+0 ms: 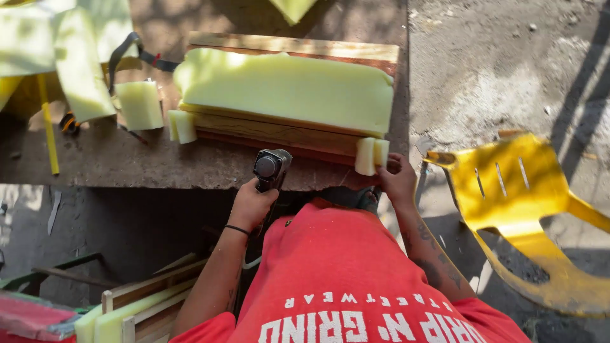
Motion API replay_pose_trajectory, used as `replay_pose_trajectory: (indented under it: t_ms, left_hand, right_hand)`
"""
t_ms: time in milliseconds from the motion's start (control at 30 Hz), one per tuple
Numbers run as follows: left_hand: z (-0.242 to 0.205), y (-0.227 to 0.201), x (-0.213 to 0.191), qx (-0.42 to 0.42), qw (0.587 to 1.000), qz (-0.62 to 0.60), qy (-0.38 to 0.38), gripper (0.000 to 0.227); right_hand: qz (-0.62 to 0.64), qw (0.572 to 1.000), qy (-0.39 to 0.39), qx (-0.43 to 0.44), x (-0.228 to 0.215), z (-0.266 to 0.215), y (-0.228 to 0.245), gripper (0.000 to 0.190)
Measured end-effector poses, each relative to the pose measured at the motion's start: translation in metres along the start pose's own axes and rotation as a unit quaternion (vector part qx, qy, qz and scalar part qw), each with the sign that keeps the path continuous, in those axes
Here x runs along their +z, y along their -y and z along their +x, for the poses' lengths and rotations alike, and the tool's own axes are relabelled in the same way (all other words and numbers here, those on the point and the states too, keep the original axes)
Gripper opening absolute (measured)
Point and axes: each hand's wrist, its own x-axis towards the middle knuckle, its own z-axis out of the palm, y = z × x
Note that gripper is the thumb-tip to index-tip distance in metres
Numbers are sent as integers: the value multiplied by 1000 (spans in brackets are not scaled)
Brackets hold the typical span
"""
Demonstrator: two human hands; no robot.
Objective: Padding a wooden furniture base with foam sheets and securing them using a staple gun.
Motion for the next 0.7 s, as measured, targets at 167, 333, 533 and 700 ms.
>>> replay_pose_trajectory:
  t_ms: [167, 333, 533, 700]
  left_hand:
    - [49, 92, -67, -33, 984, -132, -116, 19]
    - [89, 138, -150, -56, 955, -157, -246, 19]
    - [178, 189, -254, -124, 962, -81, -228, 24]
    - [236, 196, -299, -119, 971, -38, -202, 35]
  right_hand:
    - [-6, 1000, -15, 17, 4, 23, -22, 40]
    - [4, 995, -87, -43, 5, 29, -47, 39]
    - [-101, 974, -189, -75, 21, -1, -20, 49]
    - [-121, 964, -229, -56, 25, -5, -11, 46]
